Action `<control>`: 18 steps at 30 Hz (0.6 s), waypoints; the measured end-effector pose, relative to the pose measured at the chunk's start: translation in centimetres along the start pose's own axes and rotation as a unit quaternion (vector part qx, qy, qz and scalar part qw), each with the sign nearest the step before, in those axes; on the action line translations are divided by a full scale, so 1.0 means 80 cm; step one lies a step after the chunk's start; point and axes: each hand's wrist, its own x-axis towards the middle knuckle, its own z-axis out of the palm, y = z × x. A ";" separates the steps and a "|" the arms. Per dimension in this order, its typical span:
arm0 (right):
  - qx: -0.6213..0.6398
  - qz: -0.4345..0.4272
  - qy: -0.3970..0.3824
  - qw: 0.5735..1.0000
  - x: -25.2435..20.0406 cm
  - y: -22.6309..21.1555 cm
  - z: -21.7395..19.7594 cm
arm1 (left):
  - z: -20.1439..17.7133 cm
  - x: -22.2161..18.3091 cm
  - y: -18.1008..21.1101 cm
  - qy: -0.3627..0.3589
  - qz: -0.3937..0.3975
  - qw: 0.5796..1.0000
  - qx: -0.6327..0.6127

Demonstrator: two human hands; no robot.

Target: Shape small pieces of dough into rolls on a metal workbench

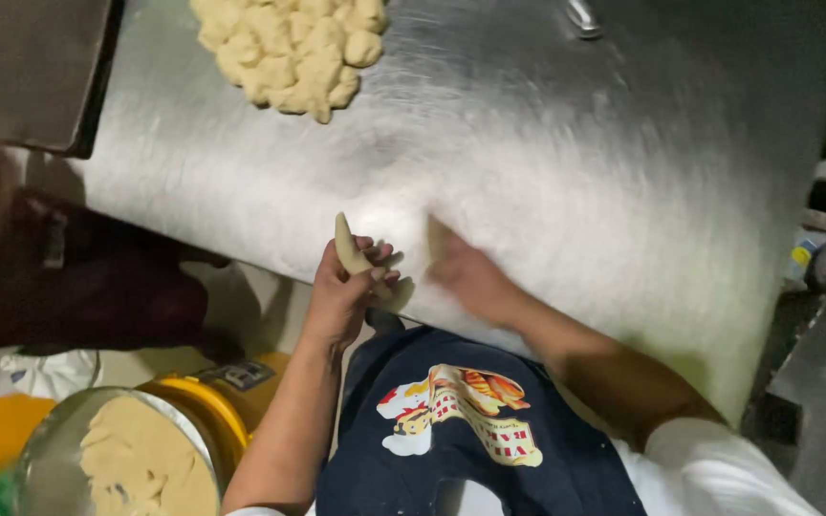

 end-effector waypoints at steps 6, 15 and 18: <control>-0.239 -0.051 -0.178 0.953 0.148 -0.027 0.110 | -0.159 -0.077 0.103 0.205 -0.122 0.932 0.272; -0.499 0.131 0.074 0.854 0.466 0.062 0.175 | -0.768 0.221 0.260 -0.037 0.190 0.242 0.951; -0.555 0.102 0.066 0.823 0.469 0.056 0.186 | -0.688 0.466 0.427 -0.040 0.196 0.134 0.971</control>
